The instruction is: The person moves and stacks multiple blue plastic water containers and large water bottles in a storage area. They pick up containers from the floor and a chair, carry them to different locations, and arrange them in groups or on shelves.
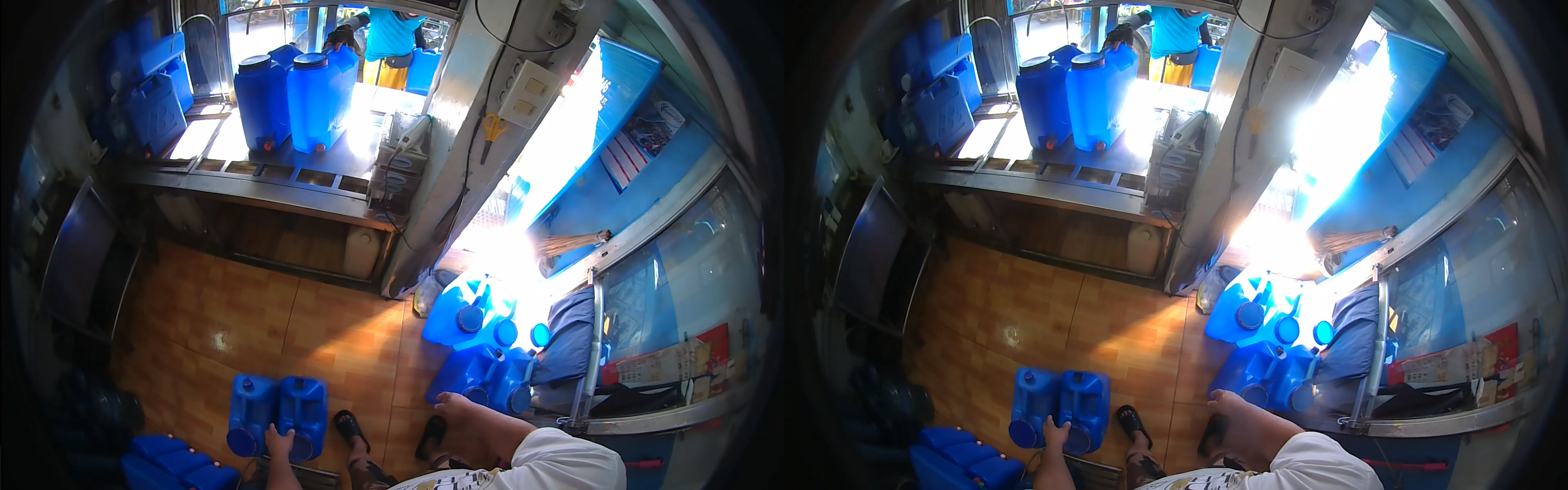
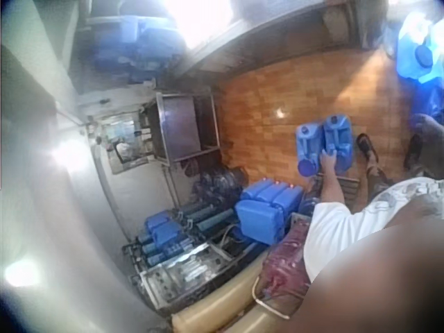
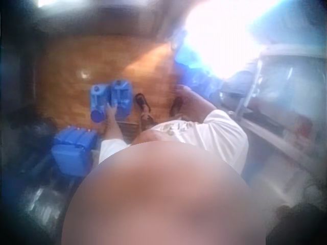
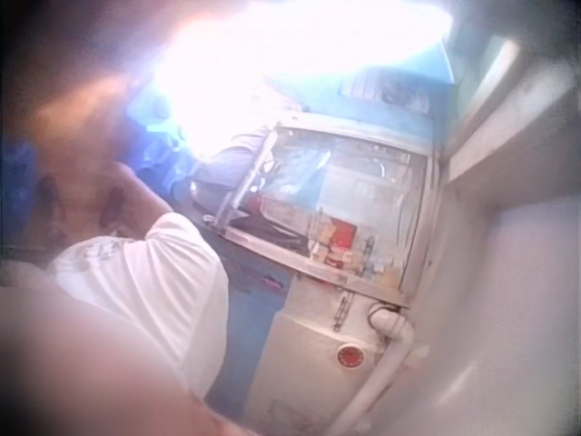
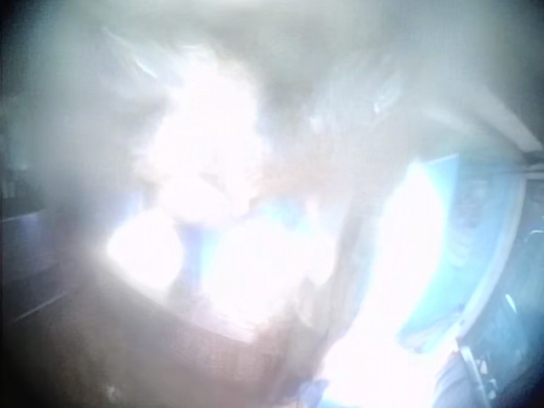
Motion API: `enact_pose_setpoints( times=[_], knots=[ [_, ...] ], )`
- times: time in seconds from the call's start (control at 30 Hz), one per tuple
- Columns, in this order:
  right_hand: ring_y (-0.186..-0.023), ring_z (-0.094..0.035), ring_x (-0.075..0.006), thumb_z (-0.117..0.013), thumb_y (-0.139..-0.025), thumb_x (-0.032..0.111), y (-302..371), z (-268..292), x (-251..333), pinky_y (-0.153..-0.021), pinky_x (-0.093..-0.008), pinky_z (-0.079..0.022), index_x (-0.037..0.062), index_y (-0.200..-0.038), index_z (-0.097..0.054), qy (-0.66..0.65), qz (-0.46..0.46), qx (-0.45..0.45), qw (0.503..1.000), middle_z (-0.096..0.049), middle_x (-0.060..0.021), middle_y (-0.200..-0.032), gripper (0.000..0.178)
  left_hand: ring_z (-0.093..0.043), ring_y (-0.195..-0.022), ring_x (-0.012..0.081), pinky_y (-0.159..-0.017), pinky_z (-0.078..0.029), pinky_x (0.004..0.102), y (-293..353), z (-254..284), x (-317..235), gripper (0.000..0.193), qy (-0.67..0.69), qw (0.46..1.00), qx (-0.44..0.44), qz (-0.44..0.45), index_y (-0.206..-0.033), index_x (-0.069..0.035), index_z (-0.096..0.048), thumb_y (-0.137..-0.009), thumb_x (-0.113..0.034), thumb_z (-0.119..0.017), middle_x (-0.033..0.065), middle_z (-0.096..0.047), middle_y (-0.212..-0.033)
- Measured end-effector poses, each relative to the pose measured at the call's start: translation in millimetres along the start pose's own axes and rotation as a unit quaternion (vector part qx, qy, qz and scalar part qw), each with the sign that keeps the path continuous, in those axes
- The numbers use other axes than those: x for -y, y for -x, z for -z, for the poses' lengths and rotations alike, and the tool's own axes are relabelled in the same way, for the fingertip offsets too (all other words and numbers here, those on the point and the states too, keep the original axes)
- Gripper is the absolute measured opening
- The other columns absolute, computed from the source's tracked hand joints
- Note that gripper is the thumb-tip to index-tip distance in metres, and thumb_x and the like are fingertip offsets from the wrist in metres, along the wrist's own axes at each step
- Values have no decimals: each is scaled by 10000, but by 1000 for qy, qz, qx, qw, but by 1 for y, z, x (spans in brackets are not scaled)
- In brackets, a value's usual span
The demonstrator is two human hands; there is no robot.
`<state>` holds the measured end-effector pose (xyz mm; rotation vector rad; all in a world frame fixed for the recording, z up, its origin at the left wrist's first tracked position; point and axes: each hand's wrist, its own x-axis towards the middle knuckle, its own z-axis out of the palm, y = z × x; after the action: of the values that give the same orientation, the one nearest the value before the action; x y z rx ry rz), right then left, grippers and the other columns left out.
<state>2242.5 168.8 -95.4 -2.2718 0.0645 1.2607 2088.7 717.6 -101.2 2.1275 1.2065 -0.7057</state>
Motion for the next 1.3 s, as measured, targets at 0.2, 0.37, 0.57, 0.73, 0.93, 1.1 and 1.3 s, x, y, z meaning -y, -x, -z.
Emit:
enact_pose_setpoints(
  times=[0.2,0.37,0.57,0.73,0.93,1.1,1.3],
  knots=[
    [-1163,-612,-346,-688,-857,462,7,17,-124,-1001,-383,-491,129,-1292,-632,98,-121,-17,988,-657,-163,-1237,550,-383,-1374,430,-1118,-376,494,-1,-1,23,895,26,999,-31,-19,-1504,-32,-332,-819,-435,-743,256,-375,-1496],
    [-1105,-640,-336,-688,-854,453,23,7,-105,-960,-408,-507,120,-1251,-647,203,-36,-20,978,-671,-157,-1203,520,-430,-1337,431,-1110,-379,476,-43,17,43,881,-28,995,-82,-54,-1463,-17,-397,-777,-427,-768,282,-448,-1431],
    [-1036,-666,-316,-690,-872,302,0,-40,-7,-907,-396,-522,32,-1199,-651,18,-36,-84,996,-699,-179,-1113,426,-404,-1359,447,-1130,-351,453,-134,43,51,866,-42,983,-144,-110,-1473,20,-356,-810,-362,-763,301,-425,-1450],
    [-970,-657,-322,-624,-913,436,-76,-148,101,-844,-439,-500,30,-1089,-685,-3,-10,62,998,-687,-197,-1040,447,-416,-1361,426,-1144,-336,431,-208,15,69,853,-23,986,-130,-98,-1465,66,-334,-821,-296,-759,308,-424,-1455],
    [-1322,-482,-390,-654,-891,439,-158,-264,235,-1116,-409,-368,-86,-1444,-359,-203,49,76,975,-476,-290,-1428,817,-566,-1209,392,-1039,-424,420,-217,-14,76,638,-60,994,-65,-66,-1360,93,-445,-871,-224,-707,291,-570,-1294],
    [-1279,-512,-390,-628,-930,379,-184,-278,256,-1078,-424,-399,-82,-1434,-353,-379,-48,77,921,-521,-290,-1368,737,-608,-999,307,-903,-462,397,-185,-39,54,425,-3,993,67,-92,-1169,48,-540,-901,-246,-692,192,-632,-1087],
    [-790,-657,-266,-583,-968,400,-111,-187,267,-712,-389,-535,-37,-1247,-484,-354,28,7,935,-651,-151,-966,528,-587,-869,201,-784,-472,335,-107,-15,1,293,156,975,55,-145,-1058,-12,-556,-962,-276,-639,76,-610,-951]
  ],
)
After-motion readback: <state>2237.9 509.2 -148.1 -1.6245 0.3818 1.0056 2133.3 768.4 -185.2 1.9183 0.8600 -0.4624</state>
